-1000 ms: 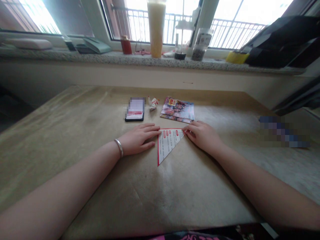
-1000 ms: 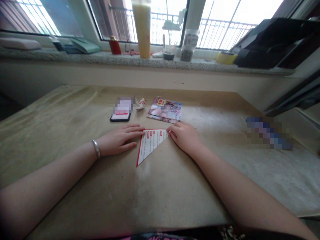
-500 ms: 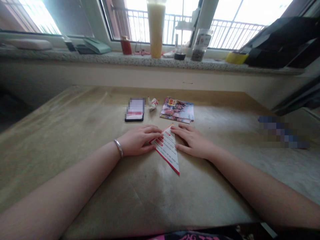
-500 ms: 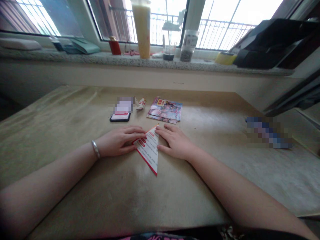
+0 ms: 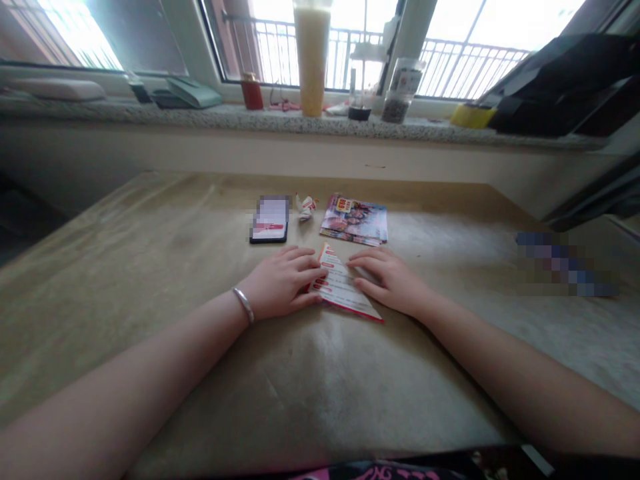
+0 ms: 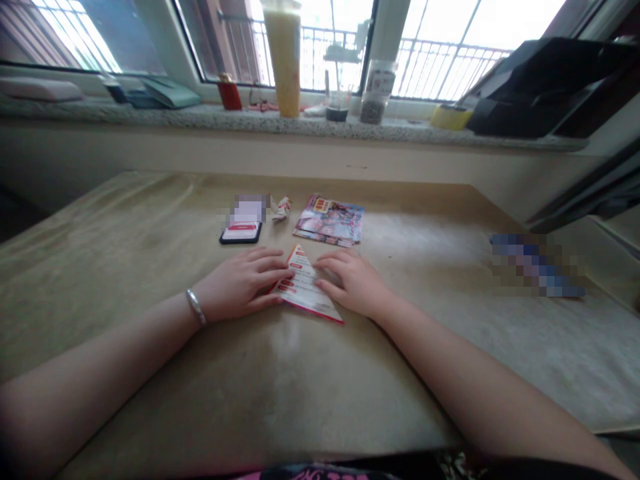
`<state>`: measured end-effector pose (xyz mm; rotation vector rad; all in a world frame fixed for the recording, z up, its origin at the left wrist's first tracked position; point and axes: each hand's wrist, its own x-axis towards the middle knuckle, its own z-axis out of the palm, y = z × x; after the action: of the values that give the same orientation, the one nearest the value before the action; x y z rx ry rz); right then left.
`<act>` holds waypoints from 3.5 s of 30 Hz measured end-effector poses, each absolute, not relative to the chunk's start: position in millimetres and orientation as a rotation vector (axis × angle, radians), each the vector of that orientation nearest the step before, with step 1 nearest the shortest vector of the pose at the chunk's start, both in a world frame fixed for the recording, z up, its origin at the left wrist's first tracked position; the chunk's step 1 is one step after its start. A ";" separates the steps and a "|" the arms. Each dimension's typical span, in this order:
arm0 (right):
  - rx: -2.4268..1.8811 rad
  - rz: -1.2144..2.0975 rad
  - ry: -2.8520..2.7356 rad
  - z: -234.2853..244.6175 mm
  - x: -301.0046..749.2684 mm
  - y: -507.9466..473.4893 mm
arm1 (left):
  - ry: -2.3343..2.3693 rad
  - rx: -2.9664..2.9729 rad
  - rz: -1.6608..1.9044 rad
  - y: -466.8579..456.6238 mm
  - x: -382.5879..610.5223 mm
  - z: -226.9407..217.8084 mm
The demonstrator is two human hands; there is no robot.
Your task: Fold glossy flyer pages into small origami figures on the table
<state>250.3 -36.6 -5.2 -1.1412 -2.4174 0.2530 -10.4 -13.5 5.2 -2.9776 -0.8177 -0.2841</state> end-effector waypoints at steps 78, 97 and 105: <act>-1.008 0.188 -2.515 -12.7 266.6 -31.8 | -0.426 -2.837 -0.396 -7.3 -15.2 5.2; -0.781 0.399 -2.602 -6.6 273.3 -30.9 | -0.701 -3.068 -0.568 12.0 -34.4 -3.4; -0.953 0.311 -2.538 -5.4 272.9 -31.5 | -0.676 -3.086 -0.569 12.9 -35.0 -3.0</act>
<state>272.9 -31.5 -5.4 -0.9529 -2.5378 0.3115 -35.0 12.9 -3.0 -3.0858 -0.6757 -0.5685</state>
